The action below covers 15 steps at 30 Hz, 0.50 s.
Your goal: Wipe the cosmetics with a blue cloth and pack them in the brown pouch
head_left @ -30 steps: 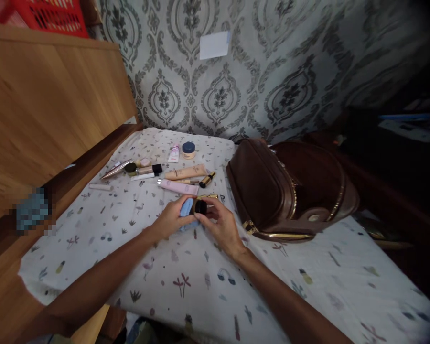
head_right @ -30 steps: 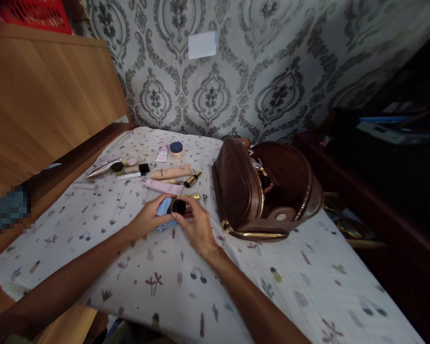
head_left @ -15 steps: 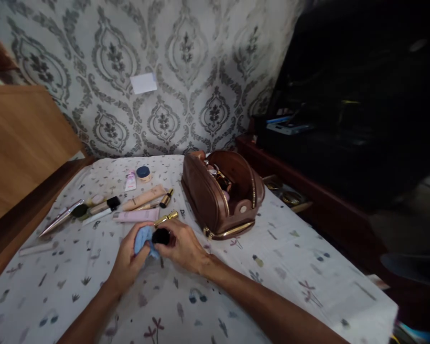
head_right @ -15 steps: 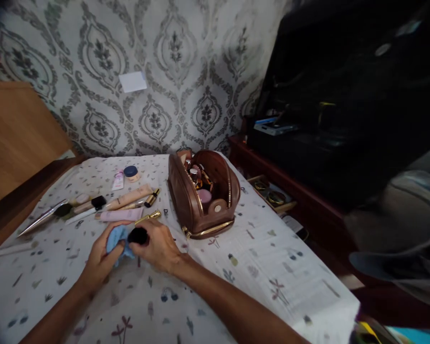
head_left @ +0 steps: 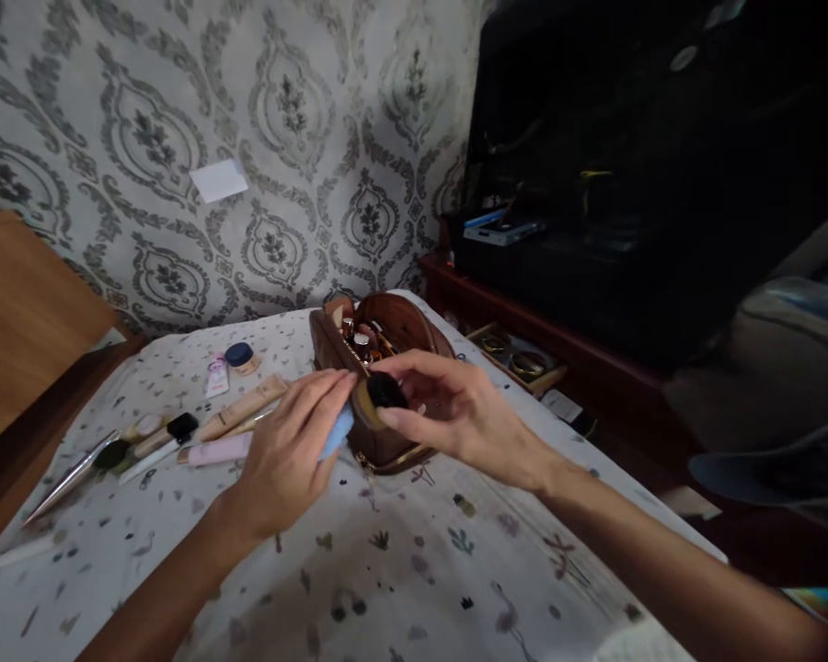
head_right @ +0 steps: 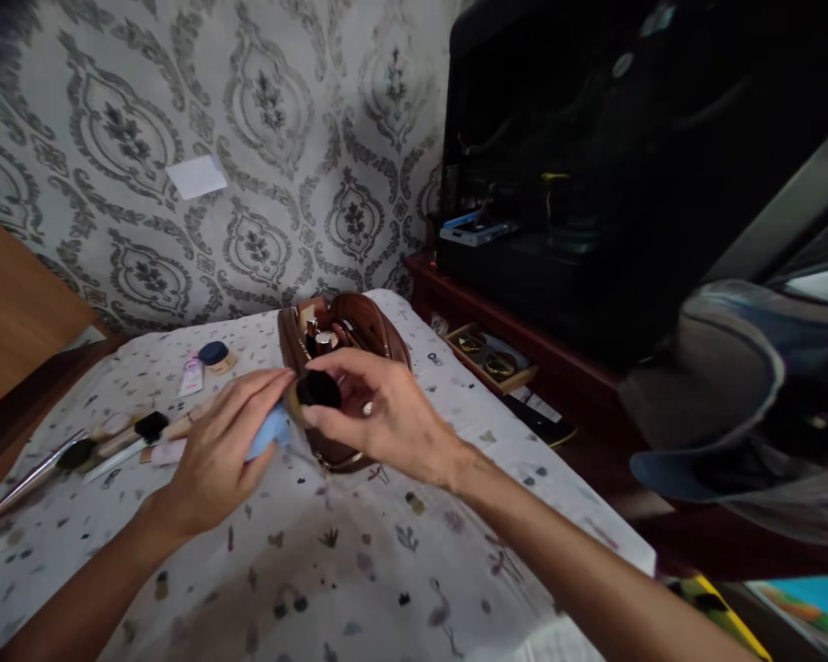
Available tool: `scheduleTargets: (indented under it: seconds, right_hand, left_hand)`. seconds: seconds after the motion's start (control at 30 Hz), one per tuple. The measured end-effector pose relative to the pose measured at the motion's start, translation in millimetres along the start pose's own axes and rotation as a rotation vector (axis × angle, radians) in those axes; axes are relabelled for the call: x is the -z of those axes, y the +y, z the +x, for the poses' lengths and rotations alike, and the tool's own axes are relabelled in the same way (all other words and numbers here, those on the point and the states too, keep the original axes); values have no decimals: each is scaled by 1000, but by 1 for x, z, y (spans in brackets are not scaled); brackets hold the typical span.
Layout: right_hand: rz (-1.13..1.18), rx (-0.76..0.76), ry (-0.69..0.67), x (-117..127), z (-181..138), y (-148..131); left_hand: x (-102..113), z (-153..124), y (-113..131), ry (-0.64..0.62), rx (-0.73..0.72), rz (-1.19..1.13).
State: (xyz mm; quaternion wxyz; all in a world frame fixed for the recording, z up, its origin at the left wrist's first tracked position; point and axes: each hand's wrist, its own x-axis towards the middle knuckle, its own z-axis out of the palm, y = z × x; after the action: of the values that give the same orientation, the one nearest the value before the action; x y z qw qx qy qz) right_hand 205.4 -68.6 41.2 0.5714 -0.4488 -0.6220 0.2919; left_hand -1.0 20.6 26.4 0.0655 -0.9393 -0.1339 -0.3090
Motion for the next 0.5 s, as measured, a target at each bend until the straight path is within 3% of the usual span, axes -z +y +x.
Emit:
scheduleTargets:
  seconds: [0.2, 0.5]
  right_hand:
    - [-121, -1, 12, 29, -6, 20]
    - [-48, 13, 136, 39, -4, 34]
  left_hand:
    - [-19, 11, 1, -119, -80, 142]
    - [-26, -2, -3, -48, -76, 141]
